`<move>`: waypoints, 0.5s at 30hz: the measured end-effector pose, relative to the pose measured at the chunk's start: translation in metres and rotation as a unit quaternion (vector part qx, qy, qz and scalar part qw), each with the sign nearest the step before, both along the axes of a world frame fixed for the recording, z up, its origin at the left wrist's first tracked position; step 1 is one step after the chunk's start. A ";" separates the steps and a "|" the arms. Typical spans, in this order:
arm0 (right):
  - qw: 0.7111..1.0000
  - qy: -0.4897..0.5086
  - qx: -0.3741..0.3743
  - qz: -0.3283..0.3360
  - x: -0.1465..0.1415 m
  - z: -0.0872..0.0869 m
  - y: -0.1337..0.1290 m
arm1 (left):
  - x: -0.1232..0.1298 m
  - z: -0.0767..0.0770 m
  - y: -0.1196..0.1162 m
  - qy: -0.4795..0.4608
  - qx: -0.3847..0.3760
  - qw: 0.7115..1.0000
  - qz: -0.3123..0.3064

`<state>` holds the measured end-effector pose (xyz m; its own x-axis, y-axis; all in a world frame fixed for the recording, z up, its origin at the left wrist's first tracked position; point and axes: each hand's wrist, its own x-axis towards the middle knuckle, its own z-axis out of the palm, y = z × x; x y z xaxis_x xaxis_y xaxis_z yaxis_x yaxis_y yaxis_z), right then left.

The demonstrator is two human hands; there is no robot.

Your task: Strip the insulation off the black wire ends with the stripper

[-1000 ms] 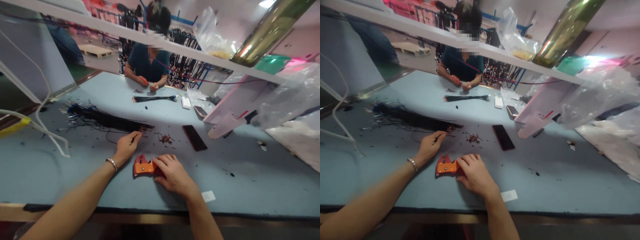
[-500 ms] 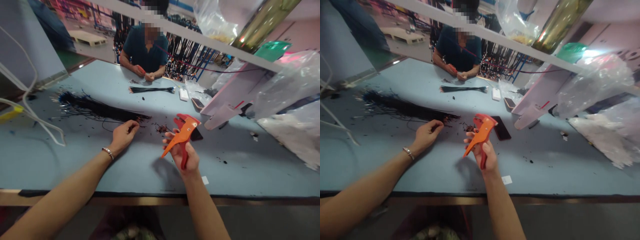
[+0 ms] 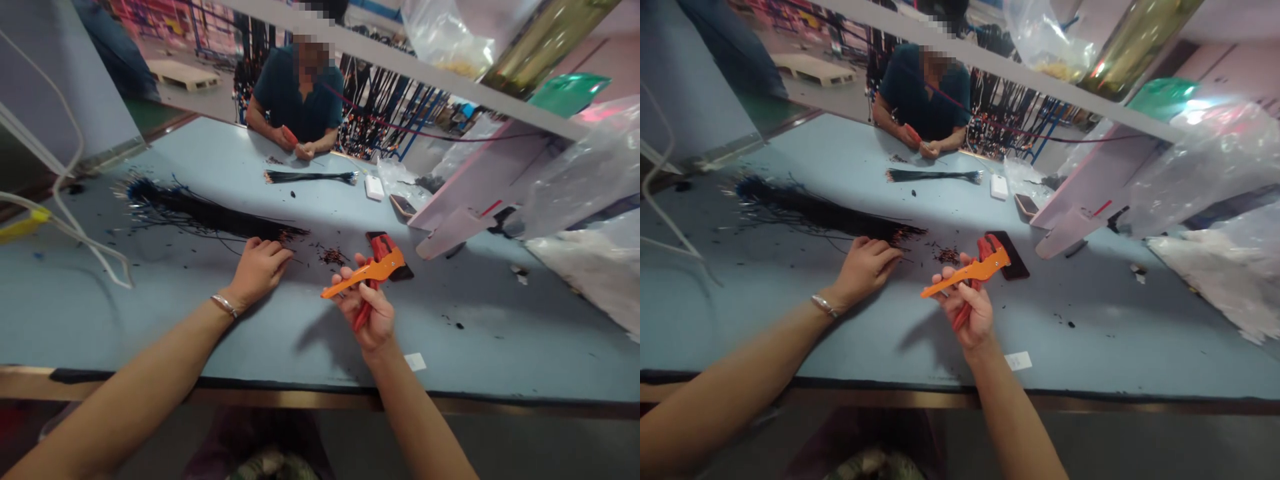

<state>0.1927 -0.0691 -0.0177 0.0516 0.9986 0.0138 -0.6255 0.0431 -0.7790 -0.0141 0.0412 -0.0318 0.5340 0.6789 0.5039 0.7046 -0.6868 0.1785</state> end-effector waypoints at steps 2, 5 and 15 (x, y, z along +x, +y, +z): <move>0.999 -0.024 0.017 0.017 0.000 -0.002 0.000 | 0.000 0.001 -0.001 0.008 0.007 1.000 0.000; 0.997 -0.040 0.032 0.063 -0.002 -0.005 0.000 | 0.001 0.000 -0.003 -0.012 -0.013 1.000 0.010; 0.979 -0.036 -0.044 0.196 -0.013 0.013 0.018 | 0.002 0.002 -0.002 -0.298 -0.200 0.931 0.074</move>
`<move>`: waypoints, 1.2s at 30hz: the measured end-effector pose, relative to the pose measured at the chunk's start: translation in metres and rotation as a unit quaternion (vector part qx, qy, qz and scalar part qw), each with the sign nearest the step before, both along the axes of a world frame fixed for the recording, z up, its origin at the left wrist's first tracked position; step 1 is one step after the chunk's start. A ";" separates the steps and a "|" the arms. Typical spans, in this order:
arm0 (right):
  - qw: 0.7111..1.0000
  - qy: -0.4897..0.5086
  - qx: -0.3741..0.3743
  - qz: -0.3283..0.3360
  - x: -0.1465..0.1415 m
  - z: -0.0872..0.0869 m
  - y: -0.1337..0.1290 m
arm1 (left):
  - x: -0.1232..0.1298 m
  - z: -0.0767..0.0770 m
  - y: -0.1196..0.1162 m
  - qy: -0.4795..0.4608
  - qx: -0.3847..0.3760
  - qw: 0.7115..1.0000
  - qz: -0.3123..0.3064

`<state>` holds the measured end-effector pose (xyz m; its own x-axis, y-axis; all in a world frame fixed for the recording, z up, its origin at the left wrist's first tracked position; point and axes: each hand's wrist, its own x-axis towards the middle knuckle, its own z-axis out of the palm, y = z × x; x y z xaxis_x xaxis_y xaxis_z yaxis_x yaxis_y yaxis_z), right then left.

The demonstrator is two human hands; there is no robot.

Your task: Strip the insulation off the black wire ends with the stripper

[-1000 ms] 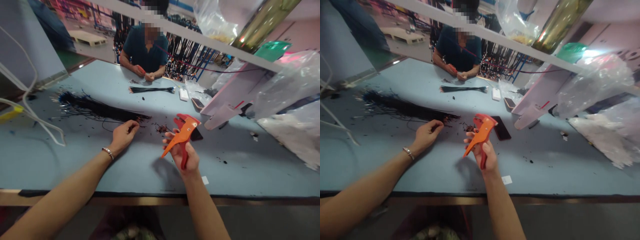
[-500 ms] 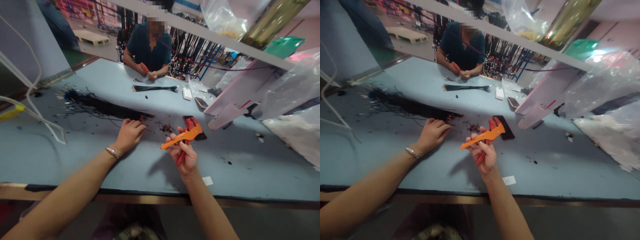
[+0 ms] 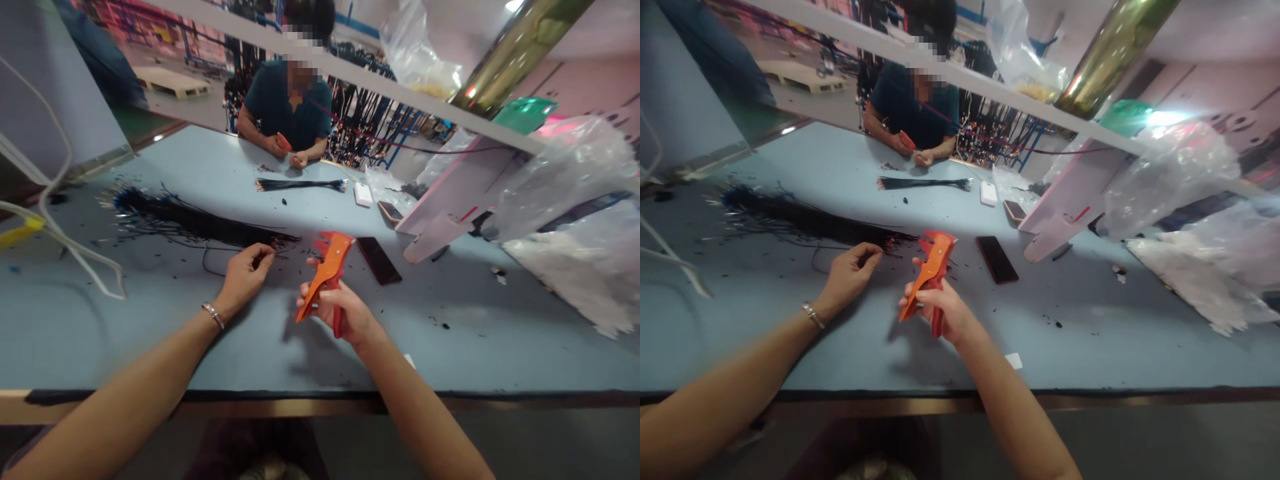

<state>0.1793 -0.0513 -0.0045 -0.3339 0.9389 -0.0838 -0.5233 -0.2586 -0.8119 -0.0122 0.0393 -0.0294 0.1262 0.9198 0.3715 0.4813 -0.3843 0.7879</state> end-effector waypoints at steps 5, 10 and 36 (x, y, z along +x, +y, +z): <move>0.996 0.038 -0.032 0.073 -0.009 -0.013 0.003 | 0.001 0.003 -0.002 -0.030 0.000 1.000 0.001; 0.992 0.083 -0.034 0.092 -0.008 -0.020 -0.004 | 0.003 0.005 -0.005 -0.046 0.020 0.999 0.014; 0.998 -0.006 0.002 0.069 0.000 -0.021 -0.008 | 0.002 0.015 -0.012 -0.069 -0.041 0.994 -0.071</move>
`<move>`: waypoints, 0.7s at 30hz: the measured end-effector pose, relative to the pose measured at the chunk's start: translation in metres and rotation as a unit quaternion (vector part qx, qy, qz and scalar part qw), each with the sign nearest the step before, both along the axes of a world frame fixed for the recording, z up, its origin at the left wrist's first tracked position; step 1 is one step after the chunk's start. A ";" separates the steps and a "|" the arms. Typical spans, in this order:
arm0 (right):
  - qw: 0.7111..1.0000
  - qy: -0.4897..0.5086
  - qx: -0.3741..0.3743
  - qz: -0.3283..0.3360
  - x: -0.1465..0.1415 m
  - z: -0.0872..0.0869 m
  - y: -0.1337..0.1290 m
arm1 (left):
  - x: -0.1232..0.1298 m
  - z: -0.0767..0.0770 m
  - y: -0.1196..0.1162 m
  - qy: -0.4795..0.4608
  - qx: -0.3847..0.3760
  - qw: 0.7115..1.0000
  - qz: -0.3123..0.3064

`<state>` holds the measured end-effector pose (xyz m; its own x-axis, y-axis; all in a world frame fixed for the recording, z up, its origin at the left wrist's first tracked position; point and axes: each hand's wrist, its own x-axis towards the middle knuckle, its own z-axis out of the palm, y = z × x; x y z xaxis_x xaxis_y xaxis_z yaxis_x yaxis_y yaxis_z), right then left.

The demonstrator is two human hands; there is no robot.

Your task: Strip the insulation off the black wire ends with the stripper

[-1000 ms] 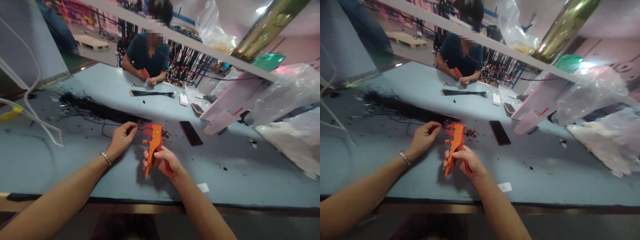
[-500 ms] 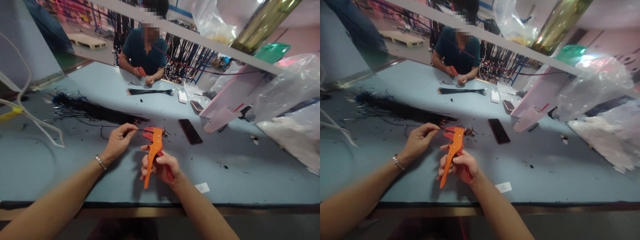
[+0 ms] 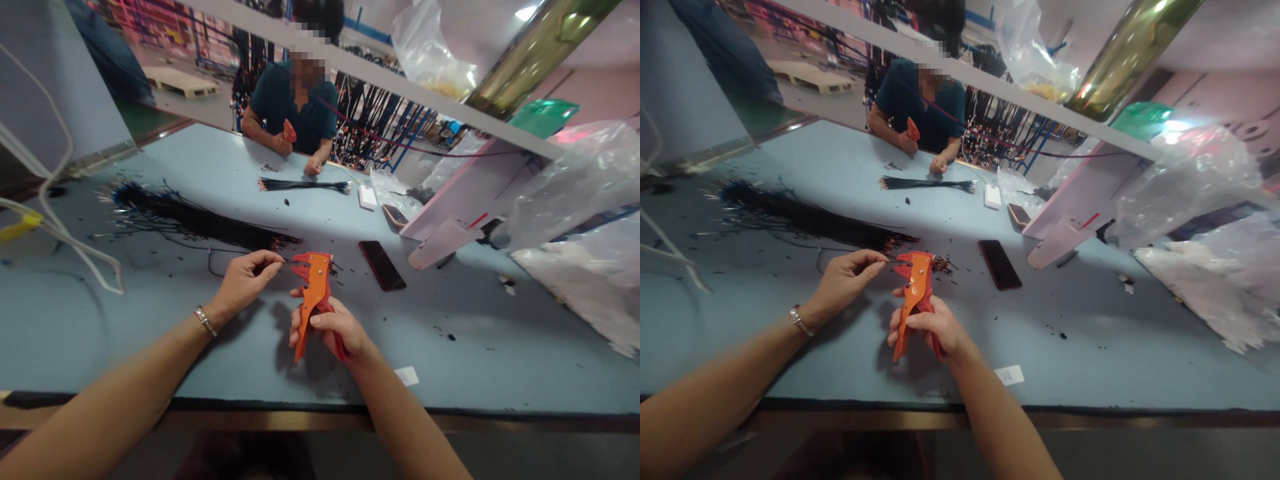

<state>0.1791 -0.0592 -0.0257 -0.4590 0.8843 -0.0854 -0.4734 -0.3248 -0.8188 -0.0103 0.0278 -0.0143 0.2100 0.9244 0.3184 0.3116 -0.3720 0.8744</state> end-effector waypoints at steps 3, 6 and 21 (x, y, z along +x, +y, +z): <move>0.996 -0.081 0.004 -0.028 0.005 0.002 0.001 | -0.001 -0.001 0.001 0.010 -0.015 1.000 0.009; 0.988 -0.140 -0.003 -0.073 0.008 0.004 0.001 | -0.001 -0.001 0.002 0.018 -0.023 0.999 0.017; 0.997 0.006 -0.054 -0.048 0.005 0.005 0.001 | -0.002 -0.001 0.003 -0.030 -0.071 0.997 -0.006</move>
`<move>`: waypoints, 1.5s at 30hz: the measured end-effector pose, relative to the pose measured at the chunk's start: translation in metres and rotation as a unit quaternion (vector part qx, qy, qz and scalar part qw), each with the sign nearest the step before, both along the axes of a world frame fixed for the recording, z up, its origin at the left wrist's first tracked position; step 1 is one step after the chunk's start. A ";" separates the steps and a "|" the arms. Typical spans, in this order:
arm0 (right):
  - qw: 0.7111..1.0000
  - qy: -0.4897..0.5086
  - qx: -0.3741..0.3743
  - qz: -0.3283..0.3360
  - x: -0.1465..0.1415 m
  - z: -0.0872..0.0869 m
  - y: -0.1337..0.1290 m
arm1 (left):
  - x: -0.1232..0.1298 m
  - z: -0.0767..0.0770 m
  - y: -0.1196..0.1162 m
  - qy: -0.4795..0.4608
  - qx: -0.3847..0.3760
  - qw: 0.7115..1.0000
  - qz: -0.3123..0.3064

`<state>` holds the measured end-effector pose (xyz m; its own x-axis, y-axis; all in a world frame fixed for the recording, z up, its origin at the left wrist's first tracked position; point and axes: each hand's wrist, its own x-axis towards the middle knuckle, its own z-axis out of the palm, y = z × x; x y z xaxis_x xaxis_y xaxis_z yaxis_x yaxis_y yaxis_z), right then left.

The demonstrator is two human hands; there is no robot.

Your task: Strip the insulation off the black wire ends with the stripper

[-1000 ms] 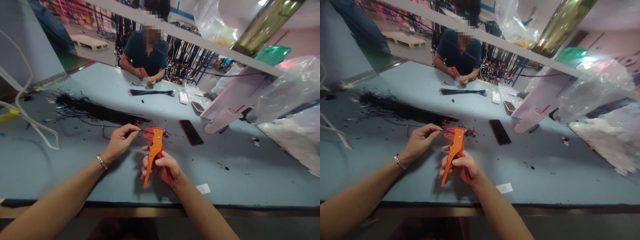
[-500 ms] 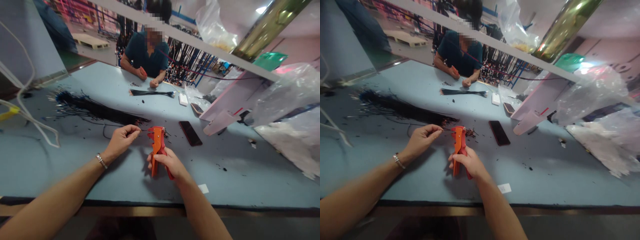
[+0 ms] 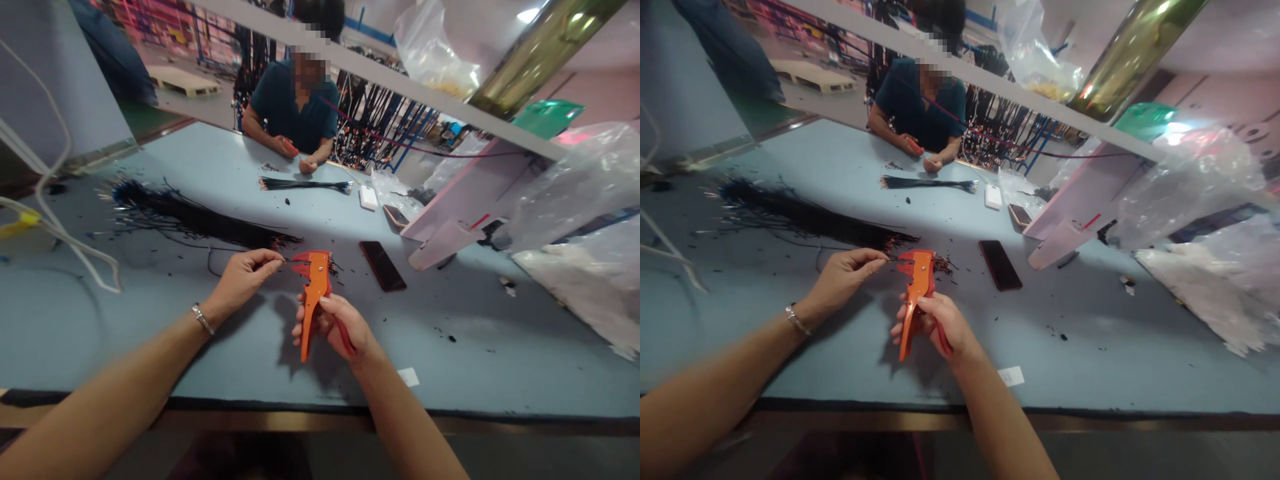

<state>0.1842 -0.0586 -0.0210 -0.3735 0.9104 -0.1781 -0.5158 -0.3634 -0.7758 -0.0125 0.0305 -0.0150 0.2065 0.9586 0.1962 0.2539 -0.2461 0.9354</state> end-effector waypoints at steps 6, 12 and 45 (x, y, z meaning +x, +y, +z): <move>1.000 -0.006 0.018 0.017 -0.003 -0.004 0.001 | 0.001 0.000 -0.002 0.013 0.012 1.000 -0.024; 1.000 -0.024 0.019 0.005 -0.004 -0.005 0.000 | 0.001 -0.001 -0.002 0.042 0.034 0.998 -0.033; 0.990 -0.136 0.044 -0.007 0.001 -0.005 0.001 | 0.003 0.001 -0.005 0.056 0.044 0.996 -0.047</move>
